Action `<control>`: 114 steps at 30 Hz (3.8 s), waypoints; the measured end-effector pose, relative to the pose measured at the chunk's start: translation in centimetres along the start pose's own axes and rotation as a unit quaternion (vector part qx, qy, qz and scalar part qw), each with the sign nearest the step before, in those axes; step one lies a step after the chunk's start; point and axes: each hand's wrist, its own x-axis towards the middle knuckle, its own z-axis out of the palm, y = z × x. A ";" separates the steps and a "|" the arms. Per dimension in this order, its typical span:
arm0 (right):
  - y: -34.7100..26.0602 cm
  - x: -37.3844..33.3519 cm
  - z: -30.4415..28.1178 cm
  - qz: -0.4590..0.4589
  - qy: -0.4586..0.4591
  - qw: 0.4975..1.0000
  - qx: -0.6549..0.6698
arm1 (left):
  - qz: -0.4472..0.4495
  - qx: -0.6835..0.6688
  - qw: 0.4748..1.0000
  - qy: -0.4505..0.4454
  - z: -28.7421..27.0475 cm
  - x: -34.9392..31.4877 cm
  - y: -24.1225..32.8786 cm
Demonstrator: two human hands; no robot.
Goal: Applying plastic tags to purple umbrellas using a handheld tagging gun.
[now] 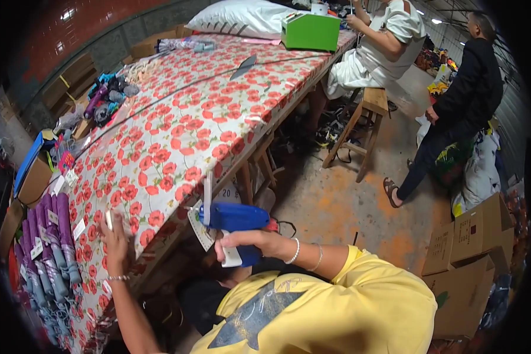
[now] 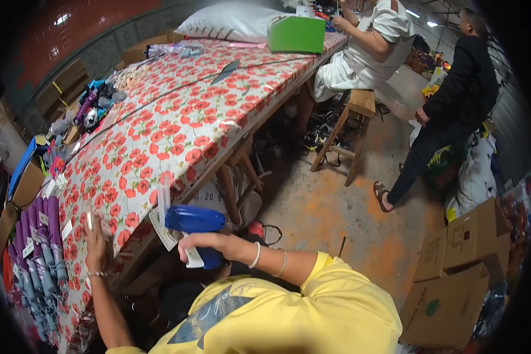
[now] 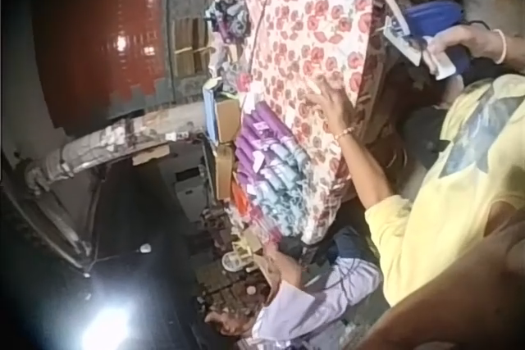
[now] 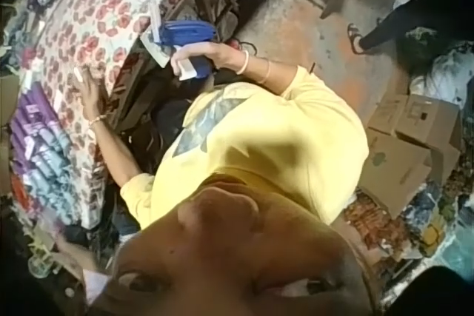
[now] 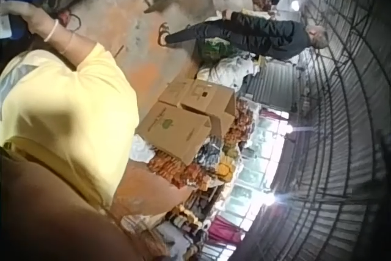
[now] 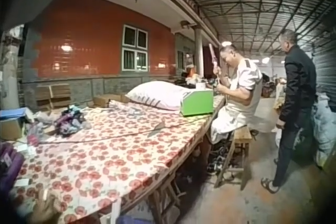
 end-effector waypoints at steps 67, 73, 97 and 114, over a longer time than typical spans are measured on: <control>2.0 2.1 -2.4 -0.004 0.028 0.999 0.024 | 0.043 -0.123 0.991 0.007 0.3 -0.3 3.9; 0.7 1.6 -2.0 -0.033 0.058 0.998 0.012 | 0.061 -0.057 0.997 -0.001 0.7 -0.7 4.8; -27.7 10.9 -38.0 -0.175 0.476 0.451 -0.735 | 0.308 -0.029 0.945 -0.109 16.5 12.1 19.5; -30.2 18.5 -50.1 0.135 0.489 0.417 -0.754 | 0.238 -0.008 0.952 -0.191 15.0 13.4 20.0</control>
